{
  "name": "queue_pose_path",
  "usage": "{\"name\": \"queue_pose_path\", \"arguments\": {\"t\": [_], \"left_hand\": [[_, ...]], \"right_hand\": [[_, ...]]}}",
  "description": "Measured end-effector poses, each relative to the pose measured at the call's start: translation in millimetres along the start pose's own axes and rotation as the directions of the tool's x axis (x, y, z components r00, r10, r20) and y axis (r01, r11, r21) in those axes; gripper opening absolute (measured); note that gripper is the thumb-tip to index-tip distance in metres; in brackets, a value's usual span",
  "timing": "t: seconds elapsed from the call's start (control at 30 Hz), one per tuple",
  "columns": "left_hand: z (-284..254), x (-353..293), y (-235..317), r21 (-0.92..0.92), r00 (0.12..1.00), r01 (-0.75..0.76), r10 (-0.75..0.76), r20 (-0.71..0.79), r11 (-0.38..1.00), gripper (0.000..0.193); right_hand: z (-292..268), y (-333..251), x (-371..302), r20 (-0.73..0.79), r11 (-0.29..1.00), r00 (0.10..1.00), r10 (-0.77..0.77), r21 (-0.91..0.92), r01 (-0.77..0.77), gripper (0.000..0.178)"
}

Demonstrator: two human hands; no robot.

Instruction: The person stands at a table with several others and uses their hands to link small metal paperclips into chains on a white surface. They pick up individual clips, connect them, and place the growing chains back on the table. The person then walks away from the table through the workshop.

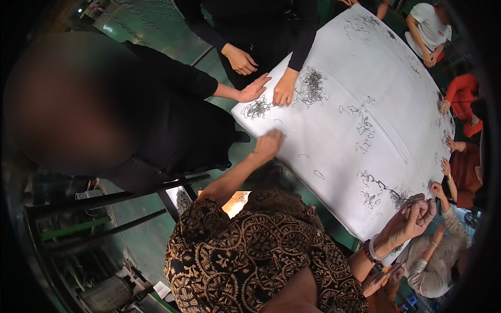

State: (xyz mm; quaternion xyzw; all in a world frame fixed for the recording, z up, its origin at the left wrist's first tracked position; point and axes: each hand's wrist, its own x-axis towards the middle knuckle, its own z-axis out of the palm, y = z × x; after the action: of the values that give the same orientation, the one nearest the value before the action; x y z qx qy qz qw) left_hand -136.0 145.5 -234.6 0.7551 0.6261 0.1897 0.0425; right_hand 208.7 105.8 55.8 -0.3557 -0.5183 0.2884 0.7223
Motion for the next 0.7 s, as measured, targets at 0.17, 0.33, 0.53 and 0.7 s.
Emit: {"name": "queue_pose_path", "arguments": {"t": [0.17,0.33,0.53,0.7], "left_hand": [[13.9,31.1,-20.6,0.101,0.895,0.436,-0.443,0.055,0.894,0.056],[18.0,59.0,-29.1,0.203,0.836,0.529,-0.547,0.044,0.824,0.051],[6.2,47.1,-0.8,0.168,0.865,0.446,-0.472,0.173,0.879,0.046],[-7.9,-3.2,29.7,0.164,0.872,0.379,-0.411,0.264,0.911,0.051]], "right_hand": [[5.0,1.1,-0.5,0.001,1.0,1.0,0.012,-0.01,-0.012,0.036],[13.1,-0.2,1.7,-0.041,0.999,0.999,0.024,-0.041,-0.026,0.035],[19.1,0.4,2.9,-0.056,0.995,0.997,0.061,-0.072,-0.064,0.034],[27.3,-3.2,2.8,-0.028,0.999,1.0,-0.006,-0.047,0.005,0.032]]}}
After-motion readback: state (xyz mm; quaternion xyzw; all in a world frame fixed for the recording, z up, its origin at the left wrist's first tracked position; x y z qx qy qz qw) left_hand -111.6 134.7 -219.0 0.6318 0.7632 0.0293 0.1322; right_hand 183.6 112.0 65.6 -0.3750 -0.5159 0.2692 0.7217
